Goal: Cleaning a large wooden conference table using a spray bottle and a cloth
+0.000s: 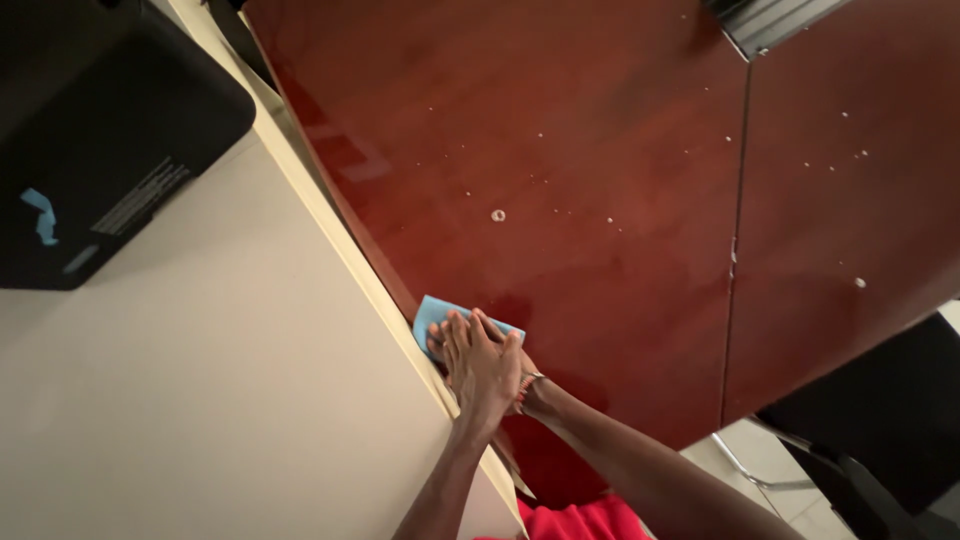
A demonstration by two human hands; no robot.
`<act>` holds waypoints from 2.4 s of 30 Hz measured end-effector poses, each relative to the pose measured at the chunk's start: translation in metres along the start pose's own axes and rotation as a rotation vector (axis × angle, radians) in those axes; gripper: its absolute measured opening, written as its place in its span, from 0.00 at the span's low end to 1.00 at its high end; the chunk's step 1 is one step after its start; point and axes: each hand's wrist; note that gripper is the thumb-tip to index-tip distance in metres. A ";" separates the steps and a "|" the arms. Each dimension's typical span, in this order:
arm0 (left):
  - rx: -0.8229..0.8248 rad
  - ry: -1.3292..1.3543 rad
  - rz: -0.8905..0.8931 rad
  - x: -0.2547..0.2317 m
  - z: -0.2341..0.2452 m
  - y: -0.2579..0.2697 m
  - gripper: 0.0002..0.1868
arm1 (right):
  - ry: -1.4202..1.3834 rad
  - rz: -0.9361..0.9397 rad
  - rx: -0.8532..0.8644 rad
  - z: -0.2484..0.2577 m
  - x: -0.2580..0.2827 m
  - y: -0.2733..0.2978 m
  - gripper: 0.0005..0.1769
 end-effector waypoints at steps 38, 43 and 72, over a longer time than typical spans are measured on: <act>-0.726 -0.287 -0.095 0.009 -0.052 -0.105 0.45 | 0.541 -1.366 -0.376 0.042 -0.246 0.057 0.45; -0.696 -0.317 -0.072 0.013 -0.055 -0.110 0.46 | 0.513 -1.471 -0.340 -0.006 -0.238 -0.009 0.53; -0.563 -0.356 0.018 0.032 -0.077 -0.122 0.44 | -0.160 0.651 0.402 0.025 -0.115 -0.202 0.28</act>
Point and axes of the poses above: each hand's wrist, its own y-axis away from the middle knuckle, its own z-axis out of the back of the hand, x = y × z
